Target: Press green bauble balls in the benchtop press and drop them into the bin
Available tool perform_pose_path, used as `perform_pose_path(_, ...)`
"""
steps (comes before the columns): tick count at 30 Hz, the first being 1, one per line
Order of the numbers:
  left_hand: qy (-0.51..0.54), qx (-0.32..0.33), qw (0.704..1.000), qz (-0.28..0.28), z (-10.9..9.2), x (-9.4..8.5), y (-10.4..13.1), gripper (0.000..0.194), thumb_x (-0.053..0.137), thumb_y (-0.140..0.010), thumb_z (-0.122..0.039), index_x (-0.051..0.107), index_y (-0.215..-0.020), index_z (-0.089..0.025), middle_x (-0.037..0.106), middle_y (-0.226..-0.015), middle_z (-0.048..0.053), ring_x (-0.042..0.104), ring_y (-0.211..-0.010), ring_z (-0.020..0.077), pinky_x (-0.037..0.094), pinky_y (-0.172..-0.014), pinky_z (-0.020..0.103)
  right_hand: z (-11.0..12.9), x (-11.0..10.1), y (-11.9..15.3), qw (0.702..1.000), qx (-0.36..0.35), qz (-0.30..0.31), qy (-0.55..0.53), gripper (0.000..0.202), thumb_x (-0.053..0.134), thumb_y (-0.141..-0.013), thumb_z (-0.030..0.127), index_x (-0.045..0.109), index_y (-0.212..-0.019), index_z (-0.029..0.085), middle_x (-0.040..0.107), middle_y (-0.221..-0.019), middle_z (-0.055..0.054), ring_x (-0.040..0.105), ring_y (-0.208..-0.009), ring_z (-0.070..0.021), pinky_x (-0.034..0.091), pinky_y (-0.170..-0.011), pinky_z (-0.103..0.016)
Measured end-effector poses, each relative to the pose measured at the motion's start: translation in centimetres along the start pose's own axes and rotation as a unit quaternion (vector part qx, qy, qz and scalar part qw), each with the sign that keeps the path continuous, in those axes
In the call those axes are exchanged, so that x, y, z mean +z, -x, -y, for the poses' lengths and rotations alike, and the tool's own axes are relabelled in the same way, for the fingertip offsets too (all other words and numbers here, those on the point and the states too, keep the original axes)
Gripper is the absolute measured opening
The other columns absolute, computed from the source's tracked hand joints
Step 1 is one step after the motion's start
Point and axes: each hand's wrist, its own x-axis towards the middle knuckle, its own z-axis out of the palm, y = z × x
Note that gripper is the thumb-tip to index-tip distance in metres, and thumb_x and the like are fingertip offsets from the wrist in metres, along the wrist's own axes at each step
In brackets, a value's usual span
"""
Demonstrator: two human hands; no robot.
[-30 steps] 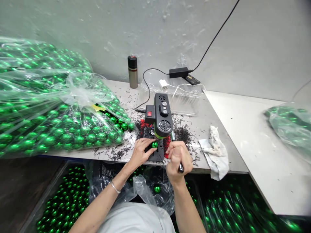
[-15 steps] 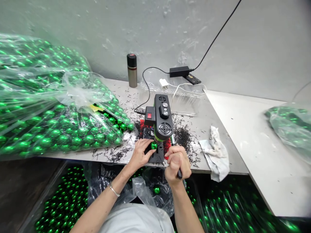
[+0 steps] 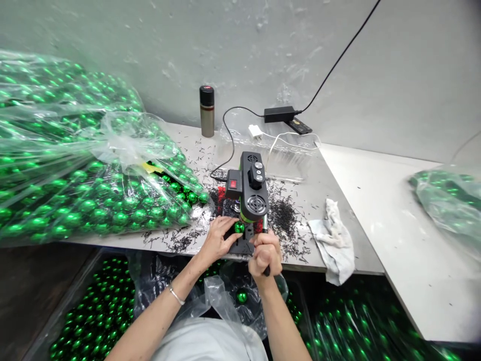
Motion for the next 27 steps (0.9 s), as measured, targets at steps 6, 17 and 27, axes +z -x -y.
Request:
perform_pose_path(6,0.001,-0.007,1.000,0.002,0.0,0.1,0.0,0.032,0.068,-0.091,-0.033,0.068,-0.121,-0.021,0.074,-0.110,0.012,0.064,-0.108,0.0280,0.052,-0.098,0.049,-0.8,0.4,1.1,0.999,-0.003,-0.018,-0.027,0.031,0.034,-0.098,0.021,0.043,-0.067,0.022,0.053,-0.071,0.002,0.059,-0.059,-0.0119,0.056,-0.070,-0.038)
perform_pose_path(17,0.010,-0.002,1.000,-0.003,0.2,0.3,-0.1,0.031,0.068,-0.091,-0.032,0.069,-0.119,-0.020,0.074,-0.110,0.012,0.066,-0.107,0.0273,0.052,-0.098,0.050,-0.9,-0.6,-0.1,0.996,-0.058,0.067,0.009,0.031,0.037,-0.100,0.023,0.044,-0.070,0.024,0.054,-0.070,0.002,0.063,-0.062,-0.0126,0.054,-0.073,-0.035)
perform_pose_path(27,-0.007,0.004,1.000,-0.009,-1.3,-1.8,2.4,0.035,0.063,-0.094,-0.032,0.065,-0.127,-0.021,0.072,-0.115,0.014,0.065,-0.112,0.0281,0.053,-0.099,0.050,4.2,-1.5,-7.5,0.988,0.141,0.056,-0.037,0.033,0.045,-0.098,0.017,0.044,-0.065,0.021,0.050,-0.066,0.002,0.050,-0.058,-0.0113,0.039,-0.056,-0.028)
